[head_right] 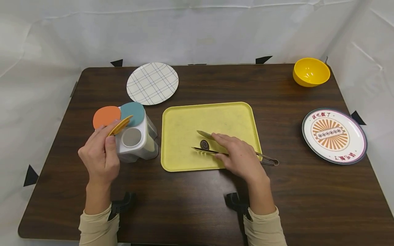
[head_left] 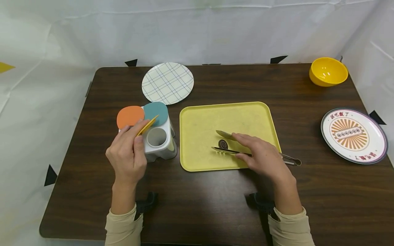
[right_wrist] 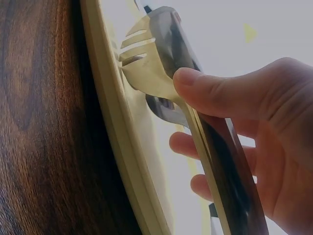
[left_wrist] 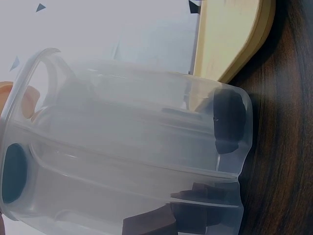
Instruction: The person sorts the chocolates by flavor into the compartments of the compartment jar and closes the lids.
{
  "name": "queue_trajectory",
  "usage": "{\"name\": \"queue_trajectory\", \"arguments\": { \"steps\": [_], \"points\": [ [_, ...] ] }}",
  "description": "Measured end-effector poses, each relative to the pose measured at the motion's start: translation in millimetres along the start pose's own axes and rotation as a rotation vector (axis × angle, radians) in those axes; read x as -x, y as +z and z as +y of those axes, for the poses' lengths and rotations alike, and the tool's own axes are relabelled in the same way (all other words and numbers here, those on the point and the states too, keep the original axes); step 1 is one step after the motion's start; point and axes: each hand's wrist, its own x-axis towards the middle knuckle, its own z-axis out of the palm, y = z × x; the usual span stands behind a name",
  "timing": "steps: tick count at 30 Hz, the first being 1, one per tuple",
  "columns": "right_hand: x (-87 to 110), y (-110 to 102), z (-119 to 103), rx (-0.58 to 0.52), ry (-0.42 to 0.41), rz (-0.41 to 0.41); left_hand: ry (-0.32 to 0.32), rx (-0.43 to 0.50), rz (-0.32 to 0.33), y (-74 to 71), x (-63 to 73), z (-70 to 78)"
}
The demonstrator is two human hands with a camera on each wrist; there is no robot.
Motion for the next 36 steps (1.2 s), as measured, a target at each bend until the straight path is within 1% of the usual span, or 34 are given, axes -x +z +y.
{"name": "queue_trajectory", "arguments": {
  "steps": [4, 11, 15, 23, 31, 36],
  "points": [
    [1.0, 1.1, 0.9, 0.006, -0.007, 0.025, 0.003, 0.004, 0.002, 0.8, 0.0, -0.1],
    [1.3, 3.9, 2.7, 0.020, -0.053, 0.147, 0.004, 0.007, 0.002, 1.6, 0.0, -0.3],
    [0.1, 5.2, 3.5, 0.022, -0.076, 0.198, 0.002, 0.006, -0.007, 1.4, 0.1, -0.7],
    [-1.2, 7.8, 6.0, 0.034, -0.097, 0.243, 0.003, 0.005, 0.000, 1.2, -0.1, -0.1],
    [-2.9, 4.7, 4.4, 0.020, -0.151, 0.327, -0.002, 0.005, 0.005, 0.2, -1.1, 1.4],
    [-3.0, 3.1, 3.1, 0.010, -0.154, 0.337, -0.004, 0.005, 0.001, -0.2, -1.0, 1.3]
  ]
}}
